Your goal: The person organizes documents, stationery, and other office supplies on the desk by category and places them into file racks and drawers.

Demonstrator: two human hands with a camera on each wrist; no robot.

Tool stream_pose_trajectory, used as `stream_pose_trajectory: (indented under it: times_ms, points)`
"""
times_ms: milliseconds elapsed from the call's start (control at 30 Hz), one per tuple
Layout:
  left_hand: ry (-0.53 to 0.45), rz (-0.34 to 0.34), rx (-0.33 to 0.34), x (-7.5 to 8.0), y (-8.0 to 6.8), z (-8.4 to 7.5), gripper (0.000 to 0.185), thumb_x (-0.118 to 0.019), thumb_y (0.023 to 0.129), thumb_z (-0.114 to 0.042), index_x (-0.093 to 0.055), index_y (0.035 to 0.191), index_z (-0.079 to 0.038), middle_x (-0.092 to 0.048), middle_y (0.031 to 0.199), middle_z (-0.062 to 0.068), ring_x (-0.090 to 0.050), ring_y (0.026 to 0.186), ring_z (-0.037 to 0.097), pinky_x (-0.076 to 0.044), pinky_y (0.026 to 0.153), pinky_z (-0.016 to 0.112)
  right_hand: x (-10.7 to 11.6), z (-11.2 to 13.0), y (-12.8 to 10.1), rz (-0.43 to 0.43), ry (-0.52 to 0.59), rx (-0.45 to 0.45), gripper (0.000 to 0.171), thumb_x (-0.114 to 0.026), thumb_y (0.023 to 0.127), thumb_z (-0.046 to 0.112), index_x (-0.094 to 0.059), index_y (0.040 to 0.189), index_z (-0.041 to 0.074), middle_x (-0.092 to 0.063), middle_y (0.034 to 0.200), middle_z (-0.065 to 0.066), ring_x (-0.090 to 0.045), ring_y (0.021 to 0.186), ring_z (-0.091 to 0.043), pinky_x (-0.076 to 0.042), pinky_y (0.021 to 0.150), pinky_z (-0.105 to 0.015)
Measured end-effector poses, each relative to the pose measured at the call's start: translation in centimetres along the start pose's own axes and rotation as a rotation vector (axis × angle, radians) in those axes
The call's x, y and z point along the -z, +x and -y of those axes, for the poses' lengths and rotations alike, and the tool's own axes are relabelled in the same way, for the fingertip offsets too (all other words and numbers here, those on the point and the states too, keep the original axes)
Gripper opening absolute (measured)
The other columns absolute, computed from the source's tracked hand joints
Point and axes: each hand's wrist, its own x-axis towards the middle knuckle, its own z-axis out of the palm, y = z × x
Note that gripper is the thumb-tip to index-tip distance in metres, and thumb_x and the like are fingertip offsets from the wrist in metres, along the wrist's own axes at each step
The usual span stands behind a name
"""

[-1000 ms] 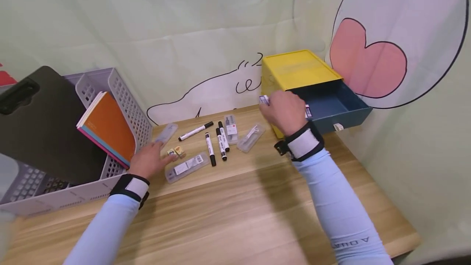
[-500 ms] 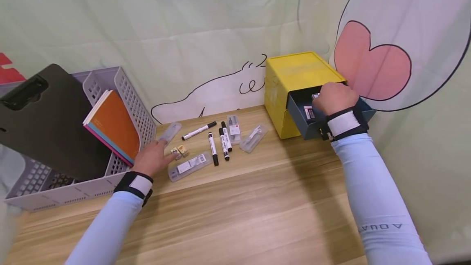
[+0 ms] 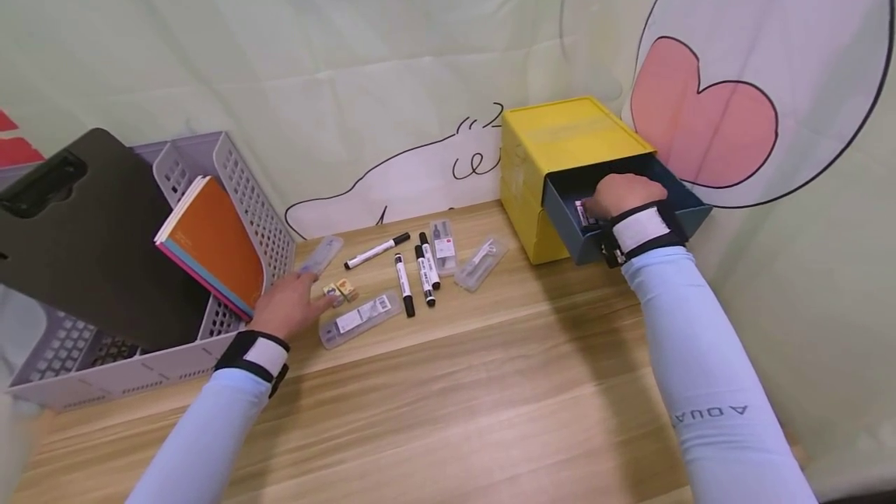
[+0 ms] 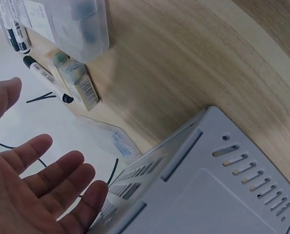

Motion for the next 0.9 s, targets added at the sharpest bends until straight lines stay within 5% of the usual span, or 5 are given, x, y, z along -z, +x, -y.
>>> stream_pose_trajectory:
  times_ms: [333,600,900]
  points:
    - [0.028,-0.018,-0.012,0.0,0.2,0.4,0.063,-0.068,0.092,-0.041,-0.056,0.133,0.005,-0.057,0.126,0.031,-0.057,0.112,0.045,-0.047,0.09,0.058,-0.2,0.5,-0.2,-0.029,-0.007,0.035,0.064,-0.055,0.094,0.049,-0.065,0.111,-0.012,-0.061,0.101,-0.033,-0.057,0.091,-0.047,-0.047,0.08,-0.061]
    - [0.062,-0.013,-0.004,0.3,1.3,-1.7,0.062,-0.069,0.091,-0.041,-0.057,0.134,0.002,-0.06,0.123,0.027,-0.06,0.11,0.039,-0.049,0.091,0.052,1.7,-0.5,-2.0,-0.115,0.014,0.053,0.064,-0.047,0.096,0.055,-0.069,0.083,-0.004,-0.057,0.078,-0.021,-0.058,0.079,-0.041,-0.045,0.068,-0.053]
    - [0.107,0.011,0.074,-0.4,1.2,-0.7,0.058,-0.075,0.086,-0.045,-0.063,0.12,0.001,-0.065,0.116,0.023,-0.062,0.1,0.036,-0.05,0.087,0.051,2.6,5.0,-3.6,-0.23,0.095,0.174,0.06,-0.049,0.097,0.052,-0.057,0.065,0.002,-0.051,0.062,-0.014,-0.054,0.062,-0.034,-0.041,0.056,-0.045]
